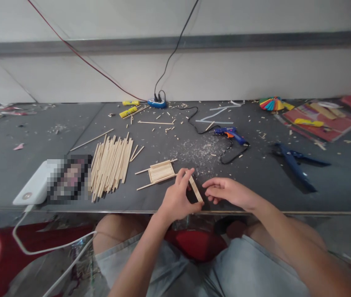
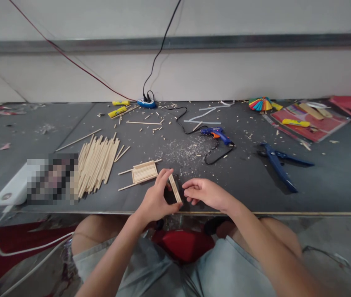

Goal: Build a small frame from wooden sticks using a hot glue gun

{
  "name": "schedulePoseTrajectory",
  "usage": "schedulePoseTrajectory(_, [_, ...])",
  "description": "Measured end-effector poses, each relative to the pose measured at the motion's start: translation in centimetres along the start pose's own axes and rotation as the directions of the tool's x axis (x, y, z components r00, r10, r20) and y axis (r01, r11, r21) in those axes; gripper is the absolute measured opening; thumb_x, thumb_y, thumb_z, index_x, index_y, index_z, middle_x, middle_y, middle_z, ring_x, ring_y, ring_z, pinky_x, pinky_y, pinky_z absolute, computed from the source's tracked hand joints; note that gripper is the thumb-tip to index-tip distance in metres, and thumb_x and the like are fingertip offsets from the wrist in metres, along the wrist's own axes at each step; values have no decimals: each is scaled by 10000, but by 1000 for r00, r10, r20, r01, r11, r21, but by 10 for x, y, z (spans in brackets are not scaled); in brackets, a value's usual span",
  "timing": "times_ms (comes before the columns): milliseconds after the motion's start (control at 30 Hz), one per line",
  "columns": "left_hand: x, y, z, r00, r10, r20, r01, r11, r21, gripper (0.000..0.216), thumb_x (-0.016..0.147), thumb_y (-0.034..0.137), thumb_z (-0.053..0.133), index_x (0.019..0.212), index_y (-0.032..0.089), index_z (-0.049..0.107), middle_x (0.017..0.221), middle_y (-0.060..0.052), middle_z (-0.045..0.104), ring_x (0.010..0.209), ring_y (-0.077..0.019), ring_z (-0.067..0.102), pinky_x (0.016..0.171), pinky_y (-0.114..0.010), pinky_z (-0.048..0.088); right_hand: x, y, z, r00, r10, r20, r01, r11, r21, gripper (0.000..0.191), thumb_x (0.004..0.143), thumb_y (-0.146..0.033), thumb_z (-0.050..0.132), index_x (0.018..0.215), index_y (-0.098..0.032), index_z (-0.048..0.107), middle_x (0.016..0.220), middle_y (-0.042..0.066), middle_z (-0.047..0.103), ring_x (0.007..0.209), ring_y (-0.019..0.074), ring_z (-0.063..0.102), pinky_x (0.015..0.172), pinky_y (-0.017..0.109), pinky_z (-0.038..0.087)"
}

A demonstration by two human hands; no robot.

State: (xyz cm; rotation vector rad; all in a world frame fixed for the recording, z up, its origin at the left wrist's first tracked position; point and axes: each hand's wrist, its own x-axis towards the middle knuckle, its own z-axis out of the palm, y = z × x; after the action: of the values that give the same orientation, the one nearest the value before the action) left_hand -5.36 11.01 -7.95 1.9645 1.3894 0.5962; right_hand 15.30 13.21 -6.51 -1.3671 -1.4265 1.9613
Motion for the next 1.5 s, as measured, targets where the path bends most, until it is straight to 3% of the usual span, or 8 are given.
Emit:
schedulePoseTrajectory(233, [24, 13, -4, 997, 17, 74, -31, 981, 192, 946, 630, 384, 693, 1413, 303, 169, 1465, -120, 221, 961, -259, 615, 758, -342, 499, -47, 16, -24, 992, 29, -127, -20, 998, 65, 320, 815, -380, 600, 1042, -155, 592, 834, 41, 642, 672, 112, 563, 618, 254, 444])
schedulePoseTrajectory(500, [55, 21, 5, 991, -77, 107, 33, 929, 368, 937, 687, 409, 669, 1434, 309, 113, 1489, -172, 188, 1019, -345, 612, 795, -396, 490, -80, 38, -40, 972, 47, -230, -11, 988, 153, 296, 823, -396, 600, 1028, -182, 609, 834, 26, 619, 685, 108, 541, 583, 238, 409])
schedulePoseTrajectory(667, [58, 17, 5, 981, -128, 149, 63, 925, 374, 803, 763, 409, 632, 1425, 345, 181, 1527, -194, 15, 1041, -353, 608, 830, -389, 474, -87, 44, -41, 965, 61, -255, -15, 984, 180, 290, 822, -397, 605, 1022, -187, 617, 823, 23, 618, 692, 107, 543, 589, 232, 404])
schedulePoseTrajectory(800, [56, 19, 5, 978, -127, 165, 55, 921, 386, 727, 789, 428, 601, 1414, 326, 244, 1526, -203, -16, 1068, -368, 590, 850, -395, 468, -87, 46, -40, 966, 64, -250, -16, 982, 190, 291, 813, -393, 615, 1016, -184, 621, 820, 24, 623, 683, 108, 544, 577, 230, 399])
schedulePoseTrajectory(1100, [58, 26, 3, 971, -192, 143, 127, 920, 370, 940, 681, 440, 711, 1441, 286, 179, 1525, -206, 16, 1053, -380, 595, 814, -399, 488, -85, 47, -37, 968, 69, -243, -17, 977, 212, 287, 810, -386, 620, 1024, -195, 626, 836, 19, 629, 690, 105, 544, 580, 218, 397])
schedulePoseTrajectory(1233, [50, 25, 4, 989, -138, 61, 112, 944, 312, 744, 760, 377, 649, 1404, 243, 301, 1528, -159, 112, 1025, -335, 617, 813, -383, 498, -89, 49, -37, 960, 94, -265, -26, 968, 250, 256, 812, -383, 620, 991, -203, 640, 815, 11, 629, 664, 94, 536, 560, 204, 387])
schedulePoseTrajectory(1333, [39, 23, 8, 994, -67, -84, 84, 972, 221, 500, 847, 315, 541, 1323, 208, 427, 1481, -138, 280, 981, -249, 636, 820, -334, 501, -92, 52, -39, 954, 110, -280, -26, 958, 286, 244, 809, -382, 626, 979, -209, 646, 818, 15, 637, 680, 101, 540, 560, 200, 391])
schedulePoseTrajectory(1500, [24, 2, -7, 917, 46, -396, 43, 976, 213, 243, 896, 242, 439, 1061, 177, 605, 1049, -75, 653, 999, -198, 590, 910, -318, 447, -101, 61, -47, 920, 143, -365, -12, 941, 338, 255, 784, -392, 654, 968, -215, 658, 821, 23, 643, 689, 110, 542, 564, 200, 407])
